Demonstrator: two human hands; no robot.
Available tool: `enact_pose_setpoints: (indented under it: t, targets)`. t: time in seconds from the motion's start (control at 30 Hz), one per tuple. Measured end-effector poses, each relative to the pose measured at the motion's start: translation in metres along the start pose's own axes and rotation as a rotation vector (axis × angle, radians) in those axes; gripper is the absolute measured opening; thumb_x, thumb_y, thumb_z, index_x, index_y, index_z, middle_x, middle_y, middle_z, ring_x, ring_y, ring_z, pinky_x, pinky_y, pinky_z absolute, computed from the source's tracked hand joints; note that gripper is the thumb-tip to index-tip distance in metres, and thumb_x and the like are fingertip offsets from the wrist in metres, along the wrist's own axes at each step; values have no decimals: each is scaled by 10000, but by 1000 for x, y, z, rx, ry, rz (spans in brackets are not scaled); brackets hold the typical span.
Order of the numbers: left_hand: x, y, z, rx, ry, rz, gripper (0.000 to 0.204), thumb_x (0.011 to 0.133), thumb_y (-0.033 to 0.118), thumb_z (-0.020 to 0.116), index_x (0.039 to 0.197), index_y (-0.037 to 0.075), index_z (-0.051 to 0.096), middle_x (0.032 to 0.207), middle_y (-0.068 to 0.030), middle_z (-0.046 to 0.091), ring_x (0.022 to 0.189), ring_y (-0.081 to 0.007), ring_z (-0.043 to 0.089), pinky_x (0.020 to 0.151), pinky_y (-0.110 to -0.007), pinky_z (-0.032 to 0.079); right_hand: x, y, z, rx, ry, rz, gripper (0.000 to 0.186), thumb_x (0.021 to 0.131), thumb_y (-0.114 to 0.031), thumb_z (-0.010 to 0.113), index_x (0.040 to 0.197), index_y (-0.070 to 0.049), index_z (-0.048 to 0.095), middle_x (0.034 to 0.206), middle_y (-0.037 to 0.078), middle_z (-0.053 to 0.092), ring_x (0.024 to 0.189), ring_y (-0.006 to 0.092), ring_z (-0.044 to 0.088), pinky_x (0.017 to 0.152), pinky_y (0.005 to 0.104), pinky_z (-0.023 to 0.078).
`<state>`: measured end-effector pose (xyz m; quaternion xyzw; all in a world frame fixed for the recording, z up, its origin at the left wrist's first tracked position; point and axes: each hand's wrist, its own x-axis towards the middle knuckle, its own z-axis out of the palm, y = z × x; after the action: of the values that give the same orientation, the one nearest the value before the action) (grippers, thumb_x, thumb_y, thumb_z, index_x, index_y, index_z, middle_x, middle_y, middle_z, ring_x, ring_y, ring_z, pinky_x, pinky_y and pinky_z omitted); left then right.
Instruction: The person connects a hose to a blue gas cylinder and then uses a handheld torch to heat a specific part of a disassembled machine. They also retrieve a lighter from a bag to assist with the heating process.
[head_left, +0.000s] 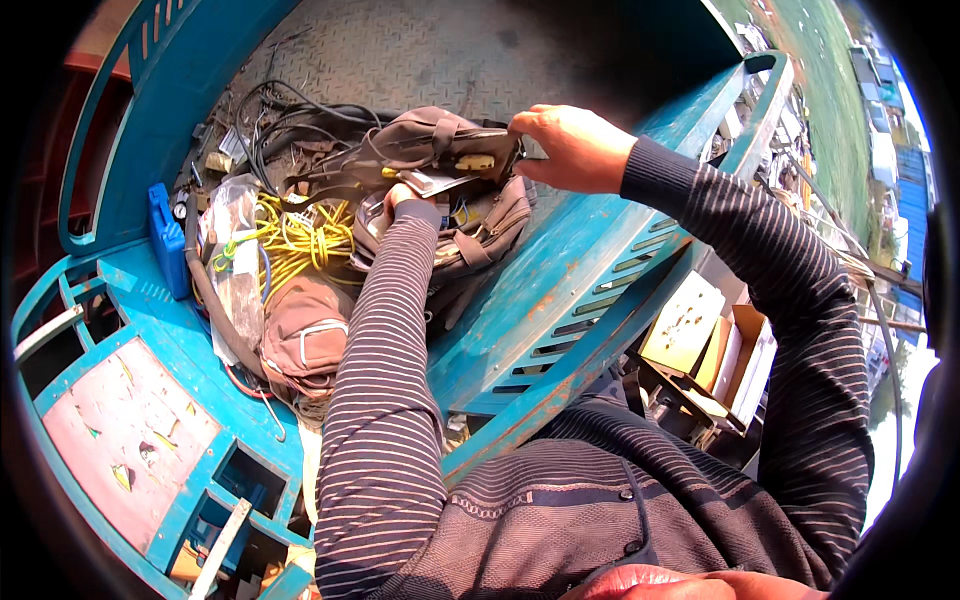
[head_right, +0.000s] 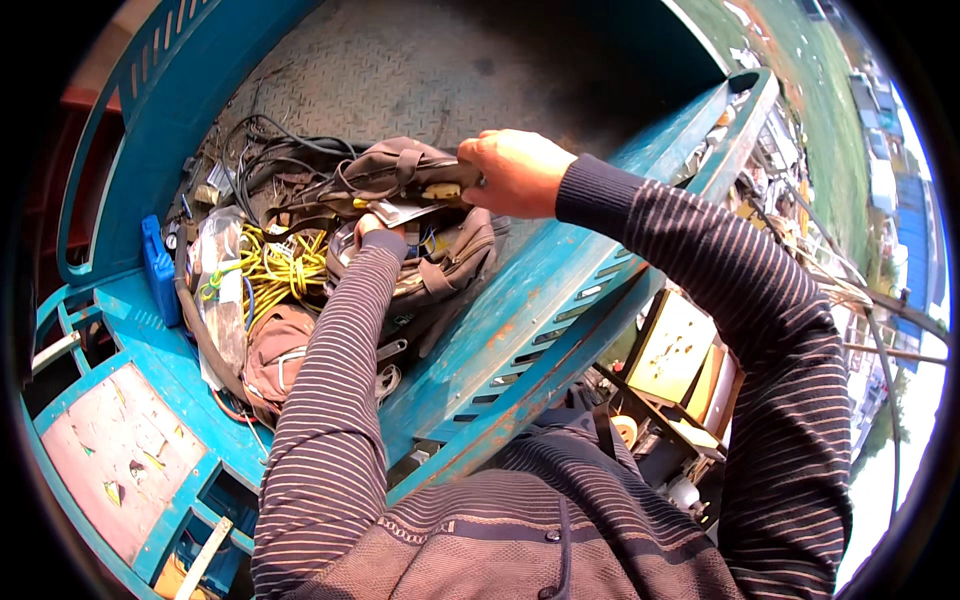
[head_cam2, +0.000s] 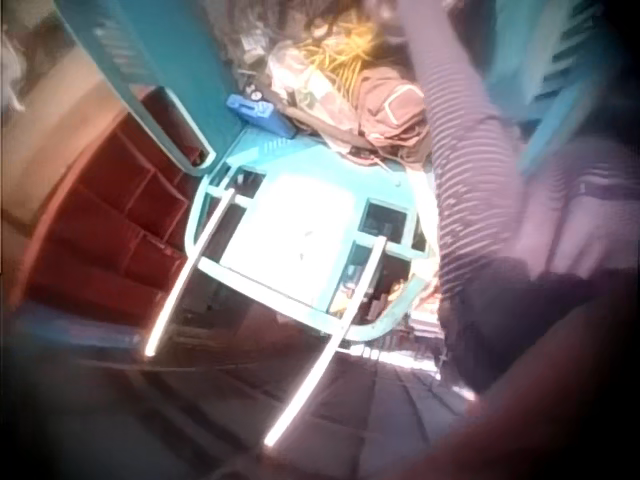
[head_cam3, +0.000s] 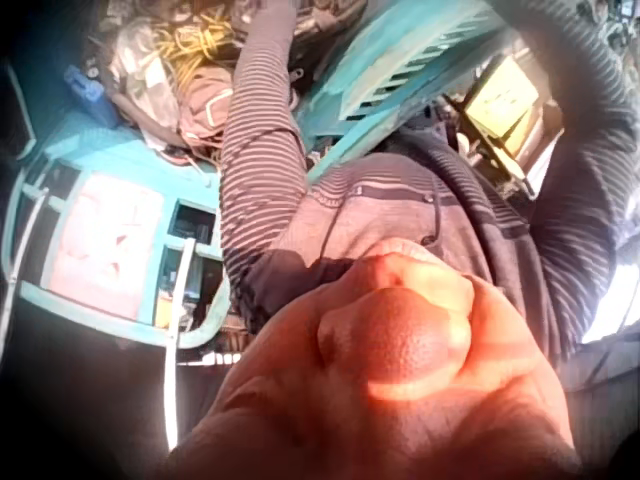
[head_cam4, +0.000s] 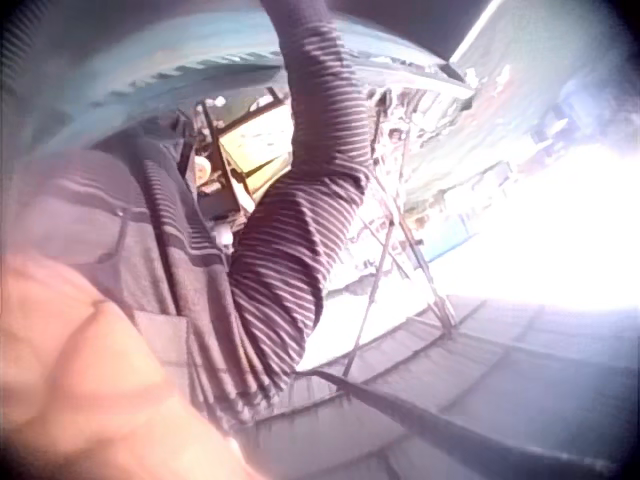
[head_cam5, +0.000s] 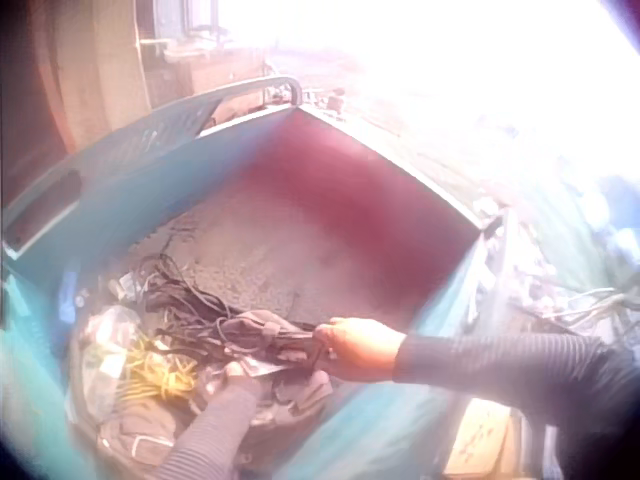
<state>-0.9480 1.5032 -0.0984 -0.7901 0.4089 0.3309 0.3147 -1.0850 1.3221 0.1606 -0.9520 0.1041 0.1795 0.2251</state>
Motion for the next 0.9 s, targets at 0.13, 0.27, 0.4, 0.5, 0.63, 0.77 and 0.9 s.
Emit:
enact_pose_setpoints:
  t: [0.13,0.27,0.4,0.5,0.63,0.77,0.9]
  targets:
    - [10,-1,18,29,238,-13,349,1022,238,476,1316,180,654,1307,-64,685,978,-272,745,593,-509,608,-99,11,-30,32,204,-11,336,874,-203,735,1124,9,660,995,186,681,944,363,687,863,429,560]
    - [23,-25,50,-258,619,238,295,976,230,514,1130,125,743,1016,-128,768,860,-348,745,752,-466,592,-156,24,-24,112,487,105,163,896,-171,721,952,-20,697,867,127,676,801,299,696,731,392,557]
    - [-38,-59,23,-187,687,295,247,934,278,591,925,62,709,777,-181,717,707,-402,706,688,-503,567,-160,15,-23,138,693,77,137,887,-145,724,827,-31,679,756,100,650,639,251,662,595,347,512]
    - [-104,-70,-16,-1007,556,185,249,945,237,672,1046,9,661,852,-131,747,648,-242,708,575,-375,561,-157,16,-19,185,719,137,163,892,-160,721,805,-32,670,726,88,631,585,240,618,562,341,492]
    - [-169,-56,-61,-2261,144,259,248,1036,270,618,1098,35,667,843,-92,726,590,-144,661,526,-305,579,-155,18,-19,224,735,137,182,901,-194,719,822,-37,669,738,94,633,594,240,631,566,351,502]
    - [-219,-15,-116,-2381,146,551,260,1049,301,599,1078,53,672,878,-81,717,649,-146,667,584,-332,605,-157,20,-26,346,768,120,213,913,-256,725,936,-45,717,827,113,692,647,260,668,608,353,533]
    - [-258,45,-185,-2342,182,715,272,1043,317,601,1059,52,660,863,-71,703,645,-143,638,583,-309,560,-158,32,-27,753,867,30,329,933,-255,739,1128,8,704,974,148,728,813,215,709,732,327,563]
